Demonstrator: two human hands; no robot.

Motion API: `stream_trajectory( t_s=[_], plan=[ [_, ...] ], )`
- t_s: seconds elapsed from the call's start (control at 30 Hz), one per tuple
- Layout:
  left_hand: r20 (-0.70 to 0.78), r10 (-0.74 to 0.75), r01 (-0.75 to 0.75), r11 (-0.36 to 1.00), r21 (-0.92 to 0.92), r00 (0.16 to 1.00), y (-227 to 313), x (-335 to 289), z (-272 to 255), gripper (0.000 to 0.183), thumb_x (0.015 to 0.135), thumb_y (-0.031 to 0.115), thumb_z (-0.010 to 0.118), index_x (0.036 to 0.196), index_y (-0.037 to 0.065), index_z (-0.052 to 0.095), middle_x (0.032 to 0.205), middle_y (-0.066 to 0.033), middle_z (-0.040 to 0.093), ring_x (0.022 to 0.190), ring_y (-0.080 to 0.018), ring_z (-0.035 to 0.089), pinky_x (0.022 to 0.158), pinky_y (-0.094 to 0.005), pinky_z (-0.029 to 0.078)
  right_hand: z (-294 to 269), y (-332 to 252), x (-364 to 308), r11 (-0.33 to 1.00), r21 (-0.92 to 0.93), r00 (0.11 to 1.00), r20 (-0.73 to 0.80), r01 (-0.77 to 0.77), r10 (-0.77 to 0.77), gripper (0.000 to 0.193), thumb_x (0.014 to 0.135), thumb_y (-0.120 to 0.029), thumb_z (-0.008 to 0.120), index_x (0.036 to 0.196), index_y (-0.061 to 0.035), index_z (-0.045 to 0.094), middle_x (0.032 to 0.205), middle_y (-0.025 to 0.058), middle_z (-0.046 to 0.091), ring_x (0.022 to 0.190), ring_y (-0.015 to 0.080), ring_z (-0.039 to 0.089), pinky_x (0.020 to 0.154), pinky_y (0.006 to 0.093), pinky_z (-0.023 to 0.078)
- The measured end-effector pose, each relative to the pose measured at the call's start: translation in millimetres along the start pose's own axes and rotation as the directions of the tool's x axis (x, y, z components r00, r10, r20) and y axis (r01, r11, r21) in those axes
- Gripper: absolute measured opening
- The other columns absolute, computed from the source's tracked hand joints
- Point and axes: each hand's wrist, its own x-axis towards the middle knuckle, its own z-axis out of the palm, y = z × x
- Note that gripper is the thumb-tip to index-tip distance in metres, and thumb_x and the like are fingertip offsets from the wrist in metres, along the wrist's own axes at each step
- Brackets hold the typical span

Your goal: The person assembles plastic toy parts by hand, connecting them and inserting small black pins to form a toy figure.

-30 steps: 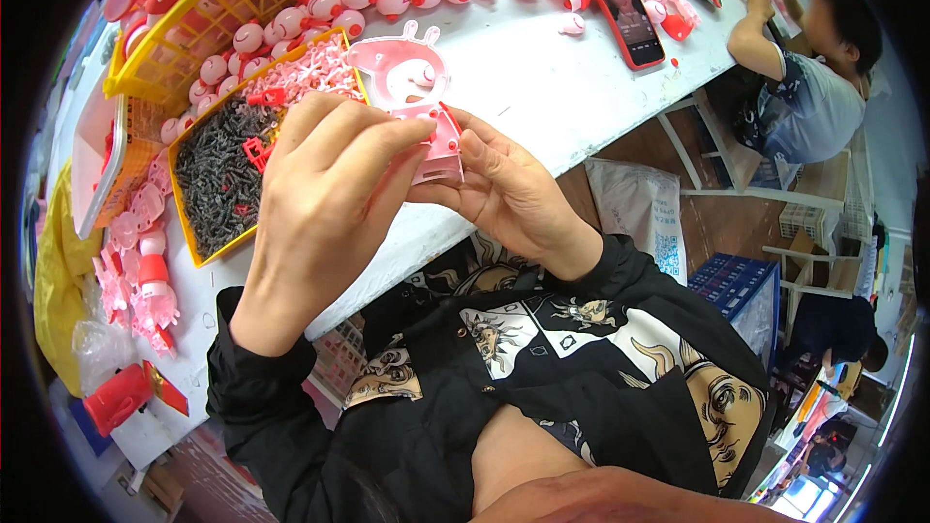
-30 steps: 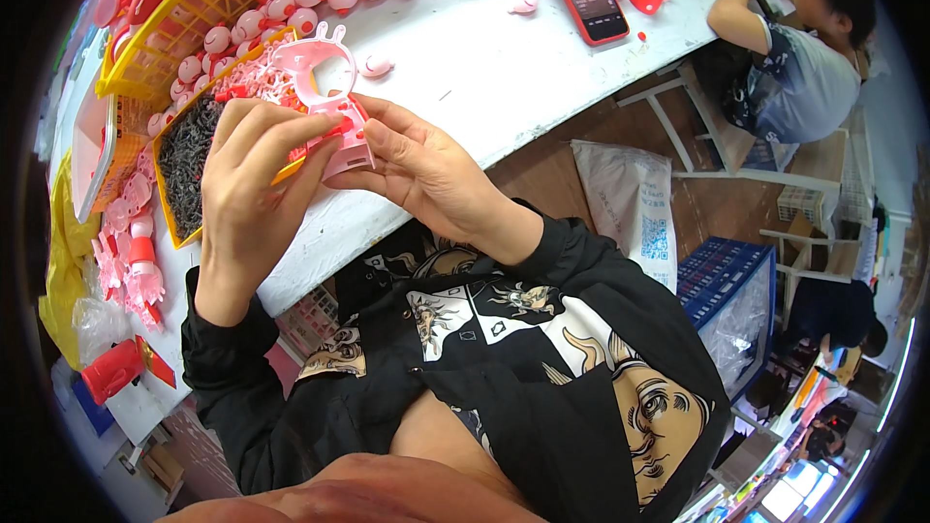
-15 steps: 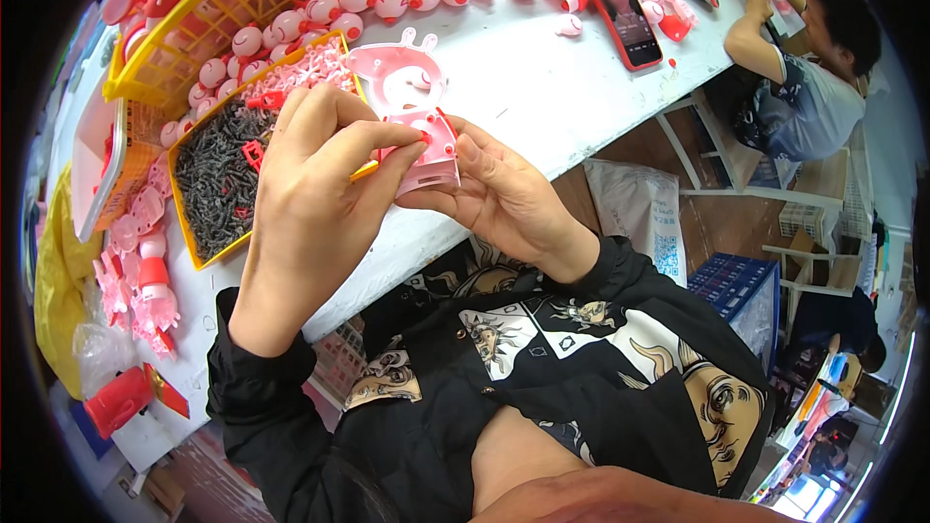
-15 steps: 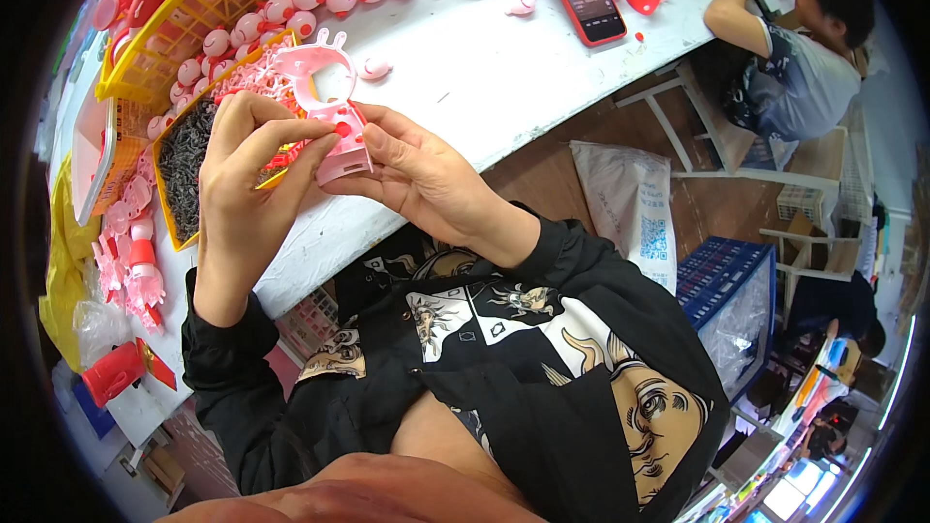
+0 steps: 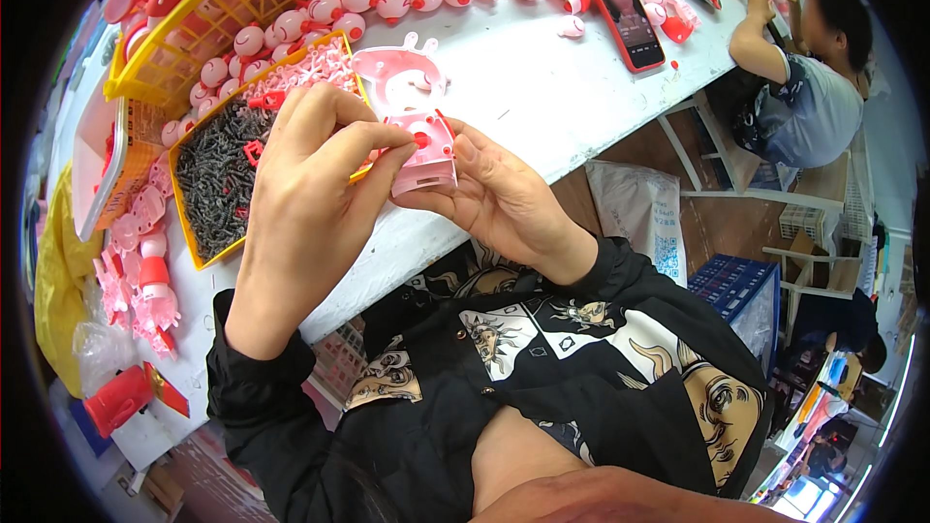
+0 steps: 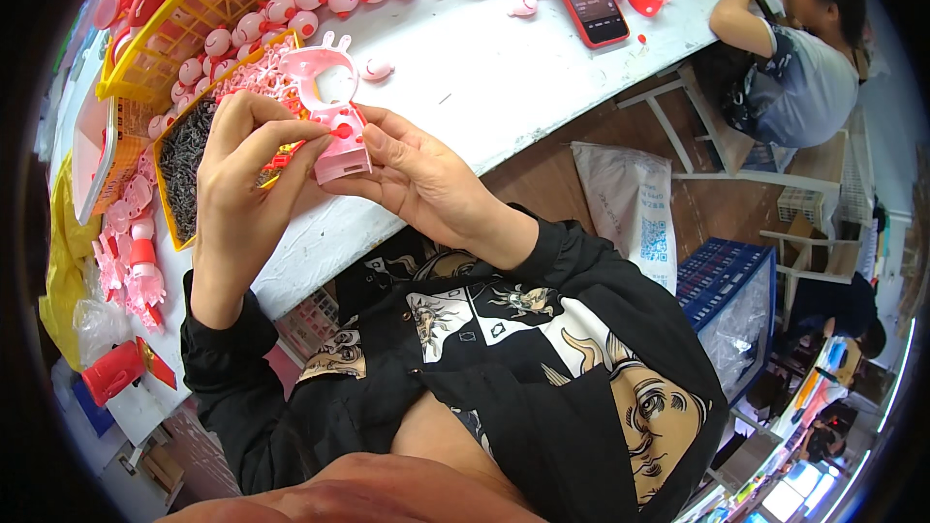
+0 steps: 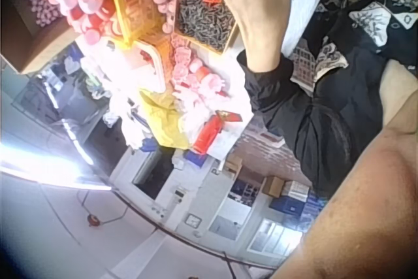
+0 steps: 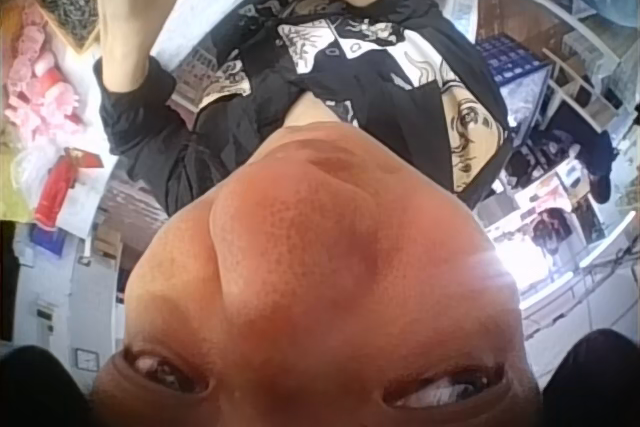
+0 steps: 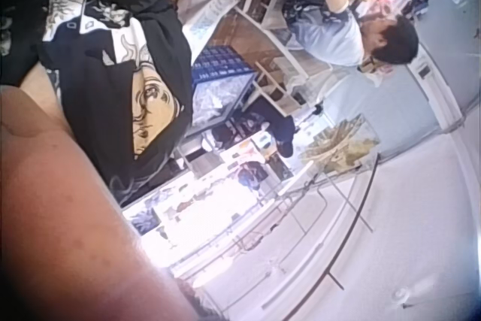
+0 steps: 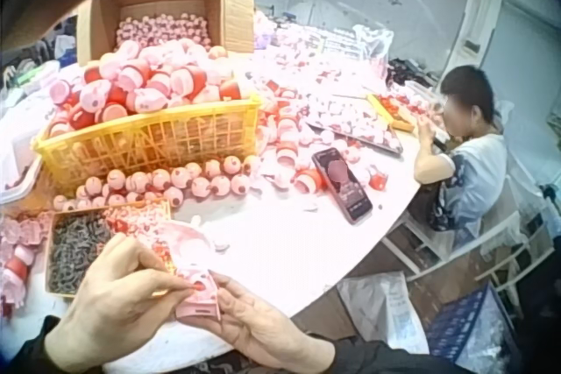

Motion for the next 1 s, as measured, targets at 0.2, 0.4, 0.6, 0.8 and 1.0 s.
stream_trajectory(
  t_s=[0.2,0.4,0.6,0.8,1.0],
  plan=[
    [-0.011,-0.013,0.013,1.0,-0.017,1.0,-0.1,-0.6,2.6,0.017,0.071,-0.002,0.074,0.087,0.0,0.066,0.083,-0.0097,0.056,0.079,-0.0263,0.055,0.069,-0.0369,0.045,-0.3,1.3,1.1,1.0,0.012,1.0,-0.013,-0.002,0.002,0.047,0.104,-0.023,0.046,0.143,-0.0002,0.031,0.133,0.0157,0.05,0.122,0.0229,0.055,0.106,0.042,0.047],
    [-0.015,-0.02,0.02,1.0,-0.021,1.0,-0.2,-0.3,2.9,0.017,0.072,-0.002,0.074,0.087,0.001,0.066,0.081,-0.0096,0.055,0.077,-0.0259,0.055,0.068,-0.0368,0.045,-1.4,0.7,0.6,1.0,0.027,1.0,-0.003,-0.007,0.007,0.047,0.105,-0.022,0.043,0.144,0.0002,0.03,0.135,0.016,0.049,0.124,0.0234,0.054,0.107,0.0424,0.046],
    [-0.015,-0.035,0.035,0.999,-0.025,0.999,0.2,-0.8,3.0,0.016,0.073,-0.001,0.074,0.088,0.001,0.067,0.081,-0.0096,0.055,0.077,-0.0256,0.056,0.068,-0.0367,0.045,-1.9,0.2,0.4,1.0,0.021,1.0,-0.002,-0.011,0.011,0.047,0.105,-0.022,0.042,0.144,0.0004,0.029,0.135,0.0162,0.049,0.124,0.0237,0.054,0.107,0.0429,0.046],
    [-0.004,-0.047,0.046,0.998,-0.053,0.999,0.1,-1.4,3.5,0.016,0.073,0.0,0.074,0.088,0.001,0.067,0.081,-0.0097,0.055,0.077,-0.0257,0.057,0.069,-0.0365,0.046,-4.6,-0.6,-0.3,0.999,0.038,1.0,0.008,-0.014,0.014,0.048,0.105,-0.022,0.041,0.145,0.0003,0.028,0.136,0.0169,0.049,0.124,0.0242,0.054,0.107,0.0428,0.046],
    [0.002,-0.049,0.049,0.998,-0.05,0.999,0.1,-1.2,2.4,0.016,0.074,-0.001,0.074,0.088,0.001,0.067,0.083,-0.0104,0.056,0.078,-0.0262,0.057,0.069,-0.0367,0.046,-4.7,-1.0,0.5,0.999,0.047,1.0,0.011,-0.016,0.015,0.047,0.105,-0.022,0.041,0.145,-0.0001,0.029,0.136,0.0168,0.049,0.124,0.0244,0.054,0.107,0.0425,0.046]
  ],
)
